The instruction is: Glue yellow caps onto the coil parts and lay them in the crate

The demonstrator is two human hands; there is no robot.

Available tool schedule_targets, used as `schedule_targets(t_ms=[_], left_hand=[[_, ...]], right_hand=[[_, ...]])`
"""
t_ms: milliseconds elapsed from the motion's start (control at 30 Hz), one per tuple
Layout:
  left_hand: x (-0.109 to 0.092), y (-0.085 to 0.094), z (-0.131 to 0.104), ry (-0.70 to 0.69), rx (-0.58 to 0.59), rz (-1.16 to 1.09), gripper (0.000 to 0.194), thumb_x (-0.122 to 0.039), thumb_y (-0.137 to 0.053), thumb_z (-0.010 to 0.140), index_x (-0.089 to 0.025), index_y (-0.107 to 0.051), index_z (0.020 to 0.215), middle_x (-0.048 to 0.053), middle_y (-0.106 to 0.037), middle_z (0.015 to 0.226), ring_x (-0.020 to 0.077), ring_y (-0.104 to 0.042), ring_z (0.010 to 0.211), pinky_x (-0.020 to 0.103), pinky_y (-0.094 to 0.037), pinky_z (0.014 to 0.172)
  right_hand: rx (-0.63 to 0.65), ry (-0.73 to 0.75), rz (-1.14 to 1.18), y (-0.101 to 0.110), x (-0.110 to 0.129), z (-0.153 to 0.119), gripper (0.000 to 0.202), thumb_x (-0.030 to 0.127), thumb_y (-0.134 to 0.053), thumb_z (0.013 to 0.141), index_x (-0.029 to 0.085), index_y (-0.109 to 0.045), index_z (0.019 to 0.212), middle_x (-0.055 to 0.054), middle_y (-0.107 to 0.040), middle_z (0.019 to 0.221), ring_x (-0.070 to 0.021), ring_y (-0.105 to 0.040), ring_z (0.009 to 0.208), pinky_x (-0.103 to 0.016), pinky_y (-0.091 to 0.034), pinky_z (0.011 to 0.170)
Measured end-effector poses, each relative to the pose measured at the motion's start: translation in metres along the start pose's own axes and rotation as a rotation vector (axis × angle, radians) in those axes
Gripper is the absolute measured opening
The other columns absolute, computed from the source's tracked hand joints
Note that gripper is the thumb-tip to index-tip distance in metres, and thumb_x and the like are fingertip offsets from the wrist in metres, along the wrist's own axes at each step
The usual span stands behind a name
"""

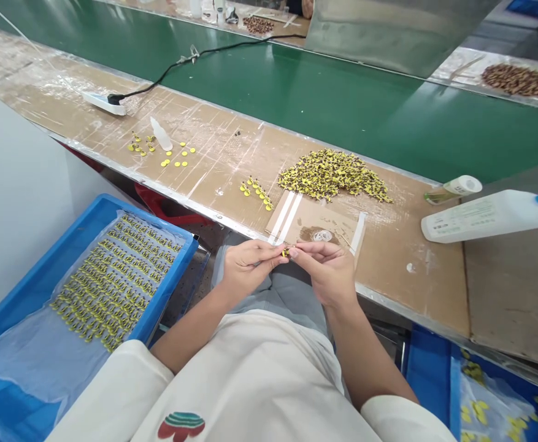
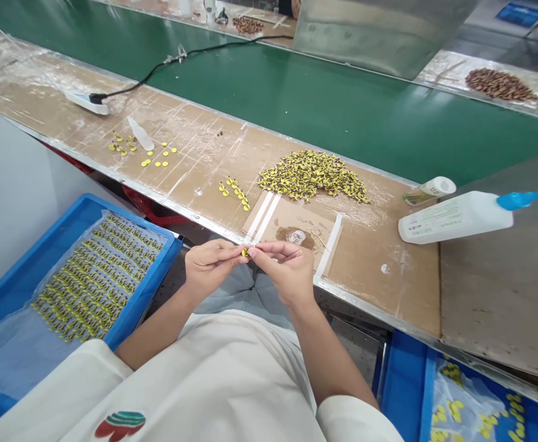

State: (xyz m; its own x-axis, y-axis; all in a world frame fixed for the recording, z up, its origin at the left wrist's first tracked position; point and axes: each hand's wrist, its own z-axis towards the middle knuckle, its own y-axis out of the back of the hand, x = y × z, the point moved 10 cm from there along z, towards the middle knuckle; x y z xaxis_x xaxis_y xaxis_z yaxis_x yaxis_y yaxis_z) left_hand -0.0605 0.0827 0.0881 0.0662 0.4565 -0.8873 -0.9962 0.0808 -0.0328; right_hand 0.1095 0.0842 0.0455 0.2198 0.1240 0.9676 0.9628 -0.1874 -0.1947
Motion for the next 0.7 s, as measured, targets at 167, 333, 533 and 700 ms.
schedule_targets(t_ms=[167,333,533,700], left_hand=[[-0.005,0.007,0.000,-0.040,-0.013,0.011,0.035,-0.009,-0.074,0.071,-0.028,-0.075,0.100,0.003,-0.073,0.086,0.0120,-0.067,0.072,0.023,-0.056,0.065],[-0.014,0.022,0.002,-0.077,-0.037,0.091,0.033,-0.009,-0.074,0.071,-0.025,-0.075,0.100,0.003,-0.073,0.085,0.0117,-0.067,0.072,0.023,-0.057,0.066],[-0.021,0.073,-0.016,-0.023,-0.142,0.207,0.028,-0.016,-0.072,0.074,-0.020,-0.073,0.102,0.007,-0.072,0.095,0.0133,-0.069,0.082,0.024,-0.060,0.072],[-0.006,0.185,-0.084,0.199,-0.477,0.360,0.022,-0.028,-0.070,0.077,-0.017,-0.072,0.096,0.008,-0.071,0.095,0.0149,-0.069,0.082,0.027,-0.061,0.073]], right_hand=[[-0.008,-0.005,-0.023,-0.006,0.000,0.002,0.022,0.027,-0.088,0.054,0.020,-0.074,0.071,-0.003,-0.073,0.071,-0.0134,-0.067,0.065,-0.022,-0.056,0.061],[0.050,-0.011,-0.023,-0.025,-0.002,0.005,0.025,0.028,-0.088,0.054,0.020,-0.074,0.073,-0.004,-0.074,0.075,-0.0146,-0.069,0.067,-0.025,-0.057,0.066],[0.219,0.016,-0.098,-0.082,-0.010,0.001,0.032,0.031,-0.083,0.064,0.018,-0.074,0.091,-0.007,-0.075,0.087,-0.0197,-0.071,0.082,-0.033,-0.058,0.081],[0.303,0.131,-0.321,-0.131,-0.012,-0.010,0.041,0.039,-0.074,0.074,0.016,-0.069,0.108,-0.011,-0.073,0.101,-0.0245,-0.069,0.098,-0.044,-0.051,0.097]])
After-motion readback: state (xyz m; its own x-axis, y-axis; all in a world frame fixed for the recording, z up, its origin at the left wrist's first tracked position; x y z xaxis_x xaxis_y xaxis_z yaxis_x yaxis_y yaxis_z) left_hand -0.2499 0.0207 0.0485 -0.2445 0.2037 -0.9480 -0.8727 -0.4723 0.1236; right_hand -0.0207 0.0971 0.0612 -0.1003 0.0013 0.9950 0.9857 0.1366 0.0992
